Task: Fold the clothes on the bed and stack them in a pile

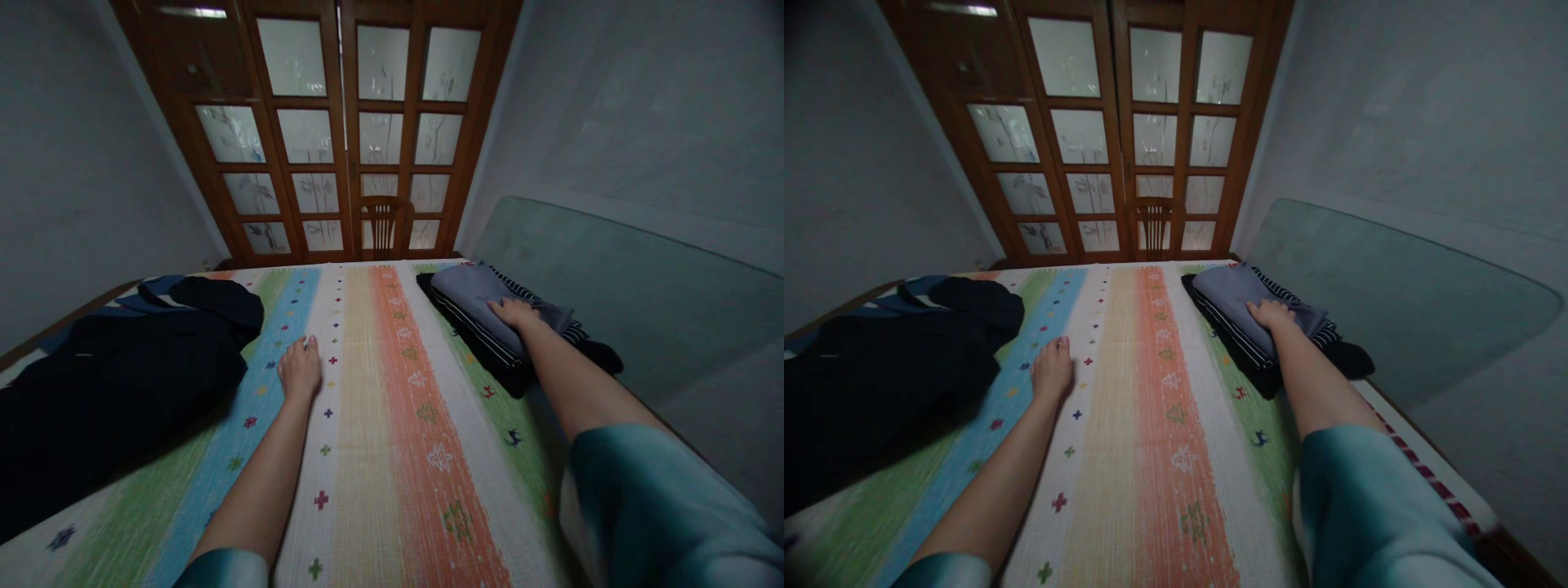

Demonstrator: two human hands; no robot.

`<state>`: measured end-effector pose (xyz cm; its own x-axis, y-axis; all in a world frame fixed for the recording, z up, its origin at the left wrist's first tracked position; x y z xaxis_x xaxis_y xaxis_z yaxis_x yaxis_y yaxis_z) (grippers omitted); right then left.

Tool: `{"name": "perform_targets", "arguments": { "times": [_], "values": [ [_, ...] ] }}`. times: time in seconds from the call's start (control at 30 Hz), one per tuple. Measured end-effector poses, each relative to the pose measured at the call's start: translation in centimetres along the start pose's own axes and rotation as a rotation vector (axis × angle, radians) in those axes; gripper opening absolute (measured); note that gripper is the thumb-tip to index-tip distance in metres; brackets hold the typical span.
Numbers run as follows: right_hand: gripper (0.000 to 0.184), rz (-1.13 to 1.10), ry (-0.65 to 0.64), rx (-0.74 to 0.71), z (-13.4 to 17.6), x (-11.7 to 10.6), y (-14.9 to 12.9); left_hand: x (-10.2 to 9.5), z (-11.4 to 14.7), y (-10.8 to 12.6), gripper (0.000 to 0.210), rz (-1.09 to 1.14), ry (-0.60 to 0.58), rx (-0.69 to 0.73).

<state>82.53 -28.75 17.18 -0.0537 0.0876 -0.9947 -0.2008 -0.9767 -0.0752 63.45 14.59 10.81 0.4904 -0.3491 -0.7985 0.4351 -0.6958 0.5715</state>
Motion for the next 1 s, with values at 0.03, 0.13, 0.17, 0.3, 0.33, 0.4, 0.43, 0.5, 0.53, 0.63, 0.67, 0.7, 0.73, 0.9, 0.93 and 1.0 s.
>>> {"name": "perform_targets", "arguments": {
  "times": [0.03, 0.13, 0.17, 0.3, 0.33, 0.4, 0.43, 0.5, 0.53, 0.63, 0.67, 0.7, 0.73, 0.9, 0.93, 1.0],
  "values": [
    [0.061, -0.006, 0.002, -0.008, 0.0, 0.3, 0.3, 0.0, 0.0, 0.0, 0.056, -0.005, 0.0, 0.004],
    [0.061, -0.051, 0.086, -0.022, 0.4, -0.6, 0.5, -0.1, 0.1, 0.2, 0.056, -0.02, -0.009, 0.001],
    [0.059, -0.081, 0.151, -0.041, 0.8, -1.3, 0.2, -0.2, 0.2, 0.3, 0.056, -0.026, -0.014, 0.001],
    [0.047, -0.215, 0.393, -0.229, 4.0, -3.0, -3.3, -0.1, 0.5, 0.4, 0.051, -0.088, -0.031, 0.043],
    [0.044, -0.26, 0.423, -0.322, 5.1, -2.7, -4.7, -0.1, 0.5, 0.4, 0.049, -0.11, -0.033, 0.061],
    [0.038, -0.304, 0.413, -0.47, 7.6, -1.3, -7.7, 0.1, 0.7, 0.3, 0.047, -0.146, -0.031, 0.09],
    [0.036, -0.319, 0.387, -0.537, 8.9, -0.2, -9.3, 0.2, 0.7, 0.3, 0.046, -0.157, -0.028, 0.099],
    [0.033, -0.332, 0.332, -0.623, 11.3, 2.5, -12.3, 0.3, 0.7, 0.2, 0.045, -0.165, -0.022, 0.11],
    [0.033, -0.338, 0.272, -0.657, 12.3, 4.0, -13.7, 0.3, 0.7, 0.1, 0.044, -0.166, -0.021, 0.114],
    [0.035, -0.312, 0.16, -0.691, 14.5, 7.7, -16.2, 0.4, 0.7, 0.0, 0.045, -0.169, -0.027, 0.122],
    [0.036, -0.293, 0.145, -0.699, 14.8, 8.5, -16.6, 0.4, 0.7, 0.0, 0.045, -0.171, -0.03, 0.125],
    [0.036, -0.275, 0.135, -0.711, 15.0, 9.2, -16.8, 0.4, 0.7, 0.0, 0.045, -0.176, -0.032, 0.128],
    [0.035, -0.26, 0.125, -0.729, 15.0, 9.7, -16.8, 0.4, 0.7, 0.0, 0.044, -0.183, -0.033, 0.132],
    [0.034, -0.27, 0.124, -0.813, 14.2, 10.7, -16.0, 0.6, 0.8, -0.1, 0.041, -0.204, -0.039, 0.154],
    [0.034, -0.276, 0.132, -0.817, 14.0, 10.9, -15.8, 0.6, 0.8, -0.1, 0.041, -0.204, -0.044, 0.156],
    [0.034, -0.282, 0.141, -0.822, 13.9, 11.1, -15.7, 0.5, 0.8, -0.1, 0.04, -0.203, -0.054, 0.157]
  ]
}}
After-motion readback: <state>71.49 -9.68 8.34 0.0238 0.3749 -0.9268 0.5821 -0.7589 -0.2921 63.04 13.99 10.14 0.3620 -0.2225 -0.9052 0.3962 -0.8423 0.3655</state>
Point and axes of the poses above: each hand's wrist, its own z-axis away from the middle knuckle, its own x-axis out of the palm, y = z × x, the point moved 1 cm from there along -z, towards the middle knuckle, and after that the axes turned 1 degree about z, right-handed, at the moved point
